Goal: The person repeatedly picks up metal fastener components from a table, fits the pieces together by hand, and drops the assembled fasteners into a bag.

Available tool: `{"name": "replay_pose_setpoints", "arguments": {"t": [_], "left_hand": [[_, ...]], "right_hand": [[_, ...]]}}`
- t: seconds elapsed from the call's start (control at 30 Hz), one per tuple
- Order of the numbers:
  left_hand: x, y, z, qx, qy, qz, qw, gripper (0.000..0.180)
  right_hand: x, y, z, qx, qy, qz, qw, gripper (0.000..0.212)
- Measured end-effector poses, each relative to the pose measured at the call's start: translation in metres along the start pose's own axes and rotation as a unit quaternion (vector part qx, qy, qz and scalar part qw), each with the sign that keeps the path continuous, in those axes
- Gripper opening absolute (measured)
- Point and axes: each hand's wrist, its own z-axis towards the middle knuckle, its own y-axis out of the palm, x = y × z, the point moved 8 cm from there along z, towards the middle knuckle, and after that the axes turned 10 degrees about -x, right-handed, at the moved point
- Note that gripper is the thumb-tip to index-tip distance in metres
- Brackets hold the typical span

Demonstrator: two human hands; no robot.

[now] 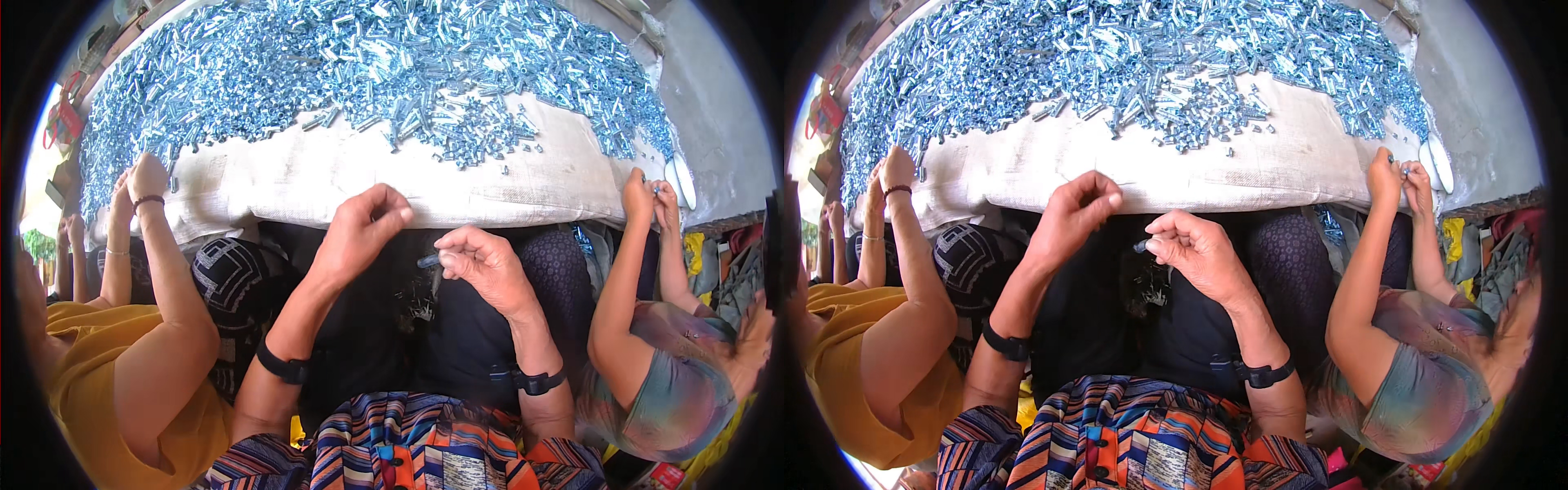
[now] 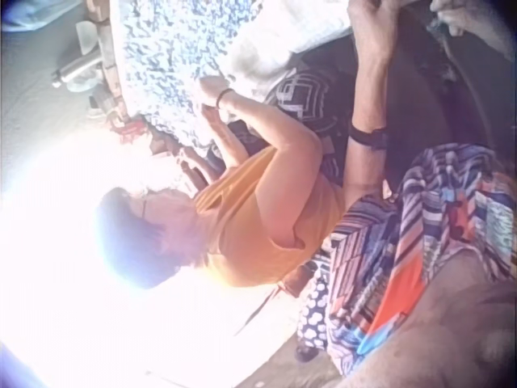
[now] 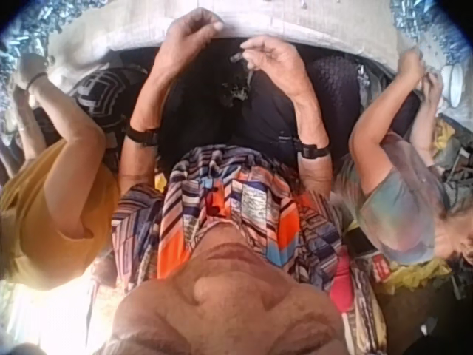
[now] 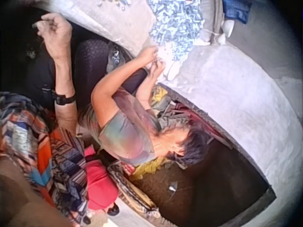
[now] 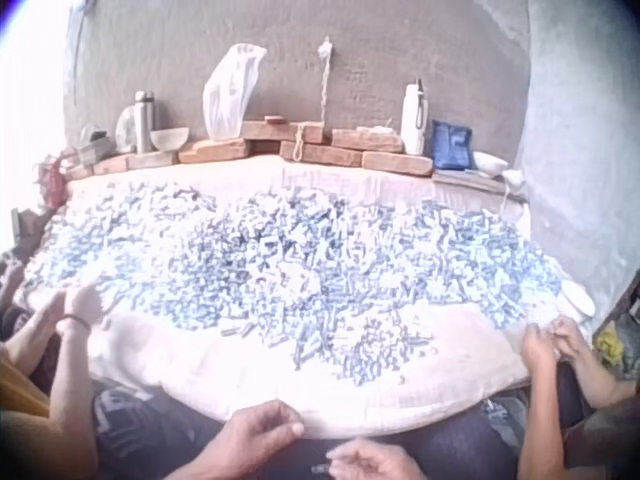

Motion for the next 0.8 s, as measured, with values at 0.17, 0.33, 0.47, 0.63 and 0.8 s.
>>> {"name": "replay_pose_setpoints", "arguments": {"t": [0.17, 0.33, 0.47, 0.63, 0.8], "left_hand": [[0.023, -0.006, 0.04, 0.11, 0.093, 0.315, 0.938, 0.013], [0.021, 0.013, 0.076, 0.12, 0.038, 0.423, 0.897, 0.021], [0.016, 0.014, 0.085, 0.144, 0.03, 0.474, 0.868, 0.018], [0.021, 0.011, 0.078, 0.128, 0.031, 0.443, 0.887, 0.014], [0.012, -0.017, 0.057, 0.115, 0.023, 0.324, 0.939, 0.013]], "right_hand": [[-0.019, -0.029, 0.02, 0.082, -0.043, -0.089, 0.992, 0.009], [-0.034, -0.066, 0.073, 0.152, -0.103, -0.192, 0.964, 0.007], [-0.06, -0.068, 0.112, 0.192, -0.198, -0.342, 0.898, 0.01], [-0.062, -0.062, 0.157, 0.159, -0.121, -0.572, 0.795, 0.015], [-0.062, -0.047, 0.161, 0.158, -0.16, -0.614, 0.756, 0.01]]}}
